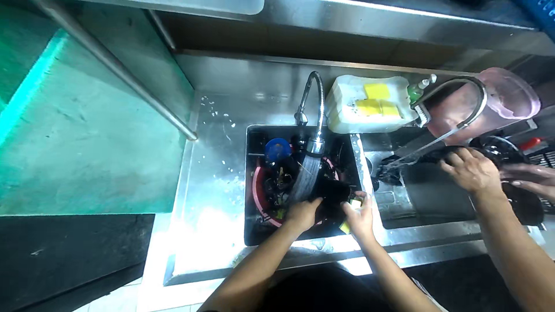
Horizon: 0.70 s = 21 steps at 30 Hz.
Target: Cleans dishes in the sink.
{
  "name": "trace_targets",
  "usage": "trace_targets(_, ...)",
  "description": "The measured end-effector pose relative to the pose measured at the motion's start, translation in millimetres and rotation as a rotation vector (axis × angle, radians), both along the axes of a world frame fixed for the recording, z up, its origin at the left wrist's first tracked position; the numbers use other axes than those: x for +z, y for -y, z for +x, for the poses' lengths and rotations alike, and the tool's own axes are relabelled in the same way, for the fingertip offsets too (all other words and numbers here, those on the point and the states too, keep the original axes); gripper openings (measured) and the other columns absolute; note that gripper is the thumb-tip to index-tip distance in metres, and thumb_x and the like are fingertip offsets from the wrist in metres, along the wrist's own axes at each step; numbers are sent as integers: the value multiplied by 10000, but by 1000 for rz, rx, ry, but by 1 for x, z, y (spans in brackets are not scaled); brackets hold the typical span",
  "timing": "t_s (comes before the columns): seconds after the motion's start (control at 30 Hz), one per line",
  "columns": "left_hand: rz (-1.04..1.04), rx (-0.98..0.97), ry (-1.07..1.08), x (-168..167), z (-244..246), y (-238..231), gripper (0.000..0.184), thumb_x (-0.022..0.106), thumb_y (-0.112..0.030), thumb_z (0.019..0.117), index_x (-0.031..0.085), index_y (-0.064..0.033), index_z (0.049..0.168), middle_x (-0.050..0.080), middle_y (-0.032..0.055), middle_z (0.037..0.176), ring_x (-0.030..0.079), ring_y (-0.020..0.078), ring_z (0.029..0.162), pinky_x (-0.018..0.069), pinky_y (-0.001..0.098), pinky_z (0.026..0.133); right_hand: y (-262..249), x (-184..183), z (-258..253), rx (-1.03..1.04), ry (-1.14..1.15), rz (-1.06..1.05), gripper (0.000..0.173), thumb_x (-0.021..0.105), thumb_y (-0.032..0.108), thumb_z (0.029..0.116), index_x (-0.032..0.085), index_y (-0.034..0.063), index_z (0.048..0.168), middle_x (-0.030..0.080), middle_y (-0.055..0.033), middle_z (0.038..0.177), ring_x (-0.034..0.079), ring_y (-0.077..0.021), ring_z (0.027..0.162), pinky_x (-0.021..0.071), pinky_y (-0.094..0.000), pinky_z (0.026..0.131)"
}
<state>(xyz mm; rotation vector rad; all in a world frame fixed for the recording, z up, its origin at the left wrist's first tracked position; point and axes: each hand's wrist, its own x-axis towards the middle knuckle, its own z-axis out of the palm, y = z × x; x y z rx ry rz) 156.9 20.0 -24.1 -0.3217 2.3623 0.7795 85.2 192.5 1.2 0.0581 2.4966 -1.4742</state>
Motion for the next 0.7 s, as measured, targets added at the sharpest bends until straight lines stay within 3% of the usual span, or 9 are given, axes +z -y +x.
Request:
trace_targets(0.03, -10, -6, 14, 0, 0, 0, 624, 553, -206, 1003, 377, -409, 1566, 693, 182, 1212, 672, 411, 1113, 536, 645, 899, 1, 0, 1, -2, 1, 5, 657, 779, 138, 764, 503, 107, 1360, 627, -143, 1115, 651, -252, 848, 574, -476, 685)
trace_targets(0.13, 0, 4, 49, -1, -2, -2, 432, 574, -191, 982, 587, -269, 1407, 691, 167, 1231, 662, 402, 1141, 531, 659, 908, 3, 0, 1, 18, -9, 23, 643, 781, 146, 748, 521, 113, 1336, 639, -133, 1102, 654, -248, 844, 571, -478, 678)
trace_targets(0.27, 31, 45, 74, -8, -3, 0, 539, 615, -245, 965, 491, -309, 1485, 691, 179, 1236, 664, 413, 1144, 526, 661, 922, 4, 0, 2, 37, -19, 54, 639, 784, 145, 751, 518, 119, 1331, 640, -129, 1106, 659, -248, 836, 574, -483, 677)
trace_targets(0.37, 115, 85, 81, -14, -1, 4, 518, 600, -255, 983, 490, -311, 1486, 682, 174, 1266, 655, 406, 1171, 514, 658, 958, 3, 2, 2, 30, -25, 52, 635, 778, 144, 746, 526, 122, 1328, 635, -125, 1134, 656, -246, 877, 572, -486, 697)
trace_targets(0.43, 154, 151, 56, -13, 0, 6, 589, 607, -263, 993, 401, -320, 1542, 687, 180, 1250, 666, 404, 1151, 520, 653, 953, 2, 2, 2, 19, -27, 38, 636, 779, 149, 747, 527, 123, 1330, 636, -126, 1146, 661, -247, 887, 576, -486, 702)
trace_targets(0.5, 112, 159, 31, -7, 0, 4, 773, 588, -274, 1001, 166, -417, 1633, 711, 197, 1163, 694, 413, 1066, 543, 649, 900, 3, 4, 2, -5, -13, 23, 652, 773, 151, 749, 509, 133, 1345, 631, -128, 1160, 664, -252, 885, 579, -486, 692)
trace_targets(0.57, 65, 83, 26, 0, 1, 1, 809, 554, -268, 1016, 70, -504, 1621, 718, 198, 1117, 698, 422, 1026, 545, 660, 860, 2, 5, 1, -8, -2, 13, 649, 772, 148, 757, 502, 131, 1347, 631, -133, 1153, 662, -259, 872, 575, -490, 683)
trace_targets(0.63, 71, -5, -10, 0, 4, -3, 751, 521, -242, 1031, 135, -534, 1606, 719, 197, 1118, 693, 428, 1032, 537, 667, 866, 1, 6, -1, 14, -12, 9, 655, 773, 150, 755, 497, 115, 1348, 626, -137, 1136, 654, -257, 872, 573, -488, 688)
trace_targets(0.7, 85, -82, -63, -3, 7, -4, 611, 493, -243, 1038, 323, -489, 1571, 721, 178, 1146, 691, 415, 1061, 533, 661, 887, 0, 6, -3, 34, -27, 17, 647, 777, 148, 750, 505, 111, 1336, 626, -130, 1129, 650, -248, 879, 572, -481, 696)
